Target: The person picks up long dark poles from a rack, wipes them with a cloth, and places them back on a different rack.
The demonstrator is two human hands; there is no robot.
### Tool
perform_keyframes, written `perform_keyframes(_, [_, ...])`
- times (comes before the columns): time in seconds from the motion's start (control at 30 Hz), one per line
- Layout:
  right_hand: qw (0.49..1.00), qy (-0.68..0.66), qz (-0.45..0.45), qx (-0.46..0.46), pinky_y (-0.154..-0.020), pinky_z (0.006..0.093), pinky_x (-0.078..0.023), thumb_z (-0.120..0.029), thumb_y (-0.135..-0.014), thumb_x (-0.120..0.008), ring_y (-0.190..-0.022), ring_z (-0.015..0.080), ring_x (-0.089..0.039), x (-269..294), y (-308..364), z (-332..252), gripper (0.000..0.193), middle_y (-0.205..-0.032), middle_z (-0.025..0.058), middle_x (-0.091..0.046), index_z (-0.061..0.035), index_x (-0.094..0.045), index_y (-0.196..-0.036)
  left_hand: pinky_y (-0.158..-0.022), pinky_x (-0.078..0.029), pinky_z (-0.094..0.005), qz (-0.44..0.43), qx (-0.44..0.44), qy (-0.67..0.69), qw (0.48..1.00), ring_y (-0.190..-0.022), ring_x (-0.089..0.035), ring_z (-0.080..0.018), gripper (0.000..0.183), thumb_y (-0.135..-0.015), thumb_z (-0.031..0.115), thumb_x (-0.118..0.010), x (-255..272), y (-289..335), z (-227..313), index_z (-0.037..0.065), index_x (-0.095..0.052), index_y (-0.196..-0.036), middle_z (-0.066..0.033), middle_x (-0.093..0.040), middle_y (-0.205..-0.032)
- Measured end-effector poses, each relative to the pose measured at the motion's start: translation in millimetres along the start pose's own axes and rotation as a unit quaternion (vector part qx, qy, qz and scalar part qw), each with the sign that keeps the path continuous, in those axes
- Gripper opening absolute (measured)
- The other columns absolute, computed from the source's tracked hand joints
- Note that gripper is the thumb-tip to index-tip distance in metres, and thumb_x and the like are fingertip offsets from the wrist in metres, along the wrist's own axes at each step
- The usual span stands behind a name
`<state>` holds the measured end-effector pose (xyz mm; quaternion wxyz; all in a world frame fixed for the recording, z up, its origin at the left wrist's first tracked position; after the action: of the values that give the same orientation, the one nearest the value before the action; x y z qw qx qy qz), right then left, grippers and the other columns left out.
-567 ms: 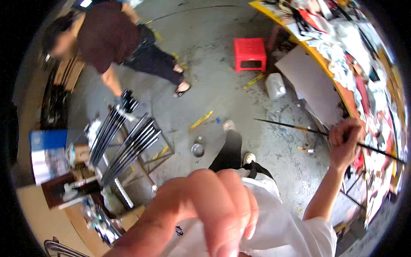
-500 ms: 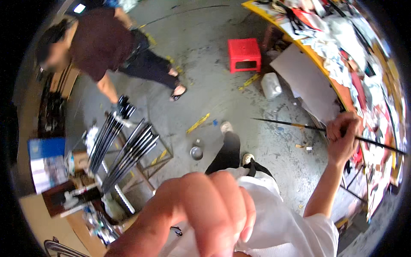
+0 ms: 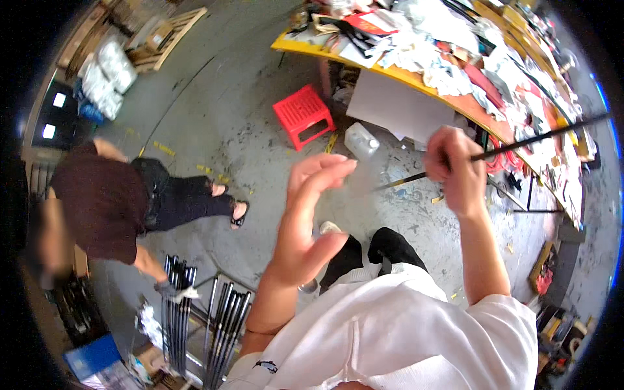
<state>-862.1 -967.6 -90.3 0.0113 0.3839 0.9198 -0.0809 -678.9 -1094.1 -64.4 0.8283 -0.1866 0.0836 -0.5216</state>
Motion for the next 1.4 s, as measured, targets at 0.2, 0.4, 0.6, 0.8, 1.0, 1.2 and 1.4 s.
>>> perform_keyframes(0.2, [0.996,0.0,-0.009,-0.084,-0.042,0.0225,-0.024,-0.04,-0.097,-0.038,-0.046,0.007,-0.032,-28.2,-18.9,19.4,0.047,-0.056,0.0004,-0.039,-0.0021,-0.047,-0.072,-0.098,-0.034,-0.0392,-0.021,0.036,-0.111,0.993,-0.115,-0.043,-0.0312,0.051,-0.085,0.025,-0.063,-53.2,-7.9,-83.0,0.003,-0.043,-0.127,-0.0176,-0.041,-0.123])
perform_keyframes(0.4, [0.973,-0.026,-0.229,-0.024,-0.067,0.0231,-0.042,-0.035,-0.095,-0.047,-0.08,0.0089,-0.046,-50.6,-53.7,35.8,0.032,-0.091,0.0029,-0.048,-0.0029,-0.051,-0.099,-0.087,-0.041,-0.0369,0.031,0.18,-0.133,0.974,-0.103,-0.055,-0.0298,0.031,-0.088,0.014,-0.053,-76.2,-29.0,-155.9,-0.001,-0.05,-0.115,-0.0164,-0.058,-0.106])
perform_keyframes(0.6, [0.955,0.196,-0.217,0.046,-0.082,0.0342,-0.044,-0.034,-0.093,-0.05,-0.092,0.0253,-0.054,59.7,-118.4,100.1,0.037,-0.101,0.0134,-0.053,0.0005,-0.052,-0.107,-0.062,-0.039,-0.0226,0.234,0.165,-0.038,0.957,-0.068,-0.043,-0.0078,0.017,-0.096,0.013,-0.044,-61.8,-61.0,-179.9,0.003,-0.054,-0.105,-0.0006,-0.049,-0.077])
perform_keyframes(0.8, [0.891,0.427,-0.097,-0.119,-0.085,0.0418,-0.045,-0.027,-0.085,-0.054,-0.096,0.0363,-0.056,254.6,-196.1,237.5,0.031,-0.099,0.0205,-0.06,0.0,-0.058,-0.099,-0.057,-0.033,-0.0237,0.388,0.185,-0.142,0.892,-0.061,-0.035,-0.0072,0.019,-0.098,0.017,-0.04,-52.8,-57.3,-176.1,0.003,-0.05,-0.105,0.001,-0.04,-0.067])
perform_keyframes(1.0, [0.851,0.516,-0.006,-0.101,-0.085,0.0446,-0.046,-0.026,-0.083,-0.058,-0.099,0.0381,-0.055,362.6,-261.2,301.3,0.035,-0.106,0.0215,-0.057,-0.0012,-0.055,-0.107,-0.056,-0.032,-0.0239,0.415,0.203,-0.142,0.876,-0.059,-0.032,-0.008,0.019,-0.098,0.019,-0.041,-77.1,-59.3,-170.5,0.003,-0.049,-0.105,0.0005,-0.039,-0.066])
perform_keyframes(1.2, [0.78,0.611,0.014,-0.135,-0.085,0.0427,-0.047,-0.025,-0.082,-0.061,-0.102,0.0325,-0.055,375.9,-306.7,331.9,0.037,-0.115,0.0139,-0.052,-0.0059,-0.05,-0.111,-0.057,-0.032,-0.0247,0.451,0.209,-0.168,0.851,-0.06,-0.033,-0.0087,0.019,-0.098,0.019,-0.041,-88.2,-71.5,-150.1,0.003,-0.049,-0.105,-0.0006,-0.041,-0.068])
perform_keyframes(1.4, [0.797,0.593,0.038,-0.11,-0.075,0.0413,-0.048,-0.018,-0.079,-0.062,-0.087,0.03,-0.061,390.8,-334.4,340.3,0.013,-0.084,0.011,-0.063,-0.0098,-0.059,-0.089,-0.056,-0.031,-0.0247,0.457,0.218,-0.199,0.839,-0.059,-0.034,-0.0091,0.018,-0.097,0.017,-0.041,-91.4,-68.1,-145.4,0.002,-0.05,-0.1,-0.0008,-0.04,-0.065])
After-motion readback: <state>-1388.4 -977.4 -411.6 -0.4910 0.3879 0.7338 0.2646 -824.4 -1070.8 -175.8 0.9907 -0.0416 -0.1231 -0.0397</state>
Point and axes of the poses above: each hand's wrist, its own y-axis away from the middle knuckle, its own x-axis out of the back of the hand, z = x × y, the point moved 8 cm from there along -y, towards the middle knuckle
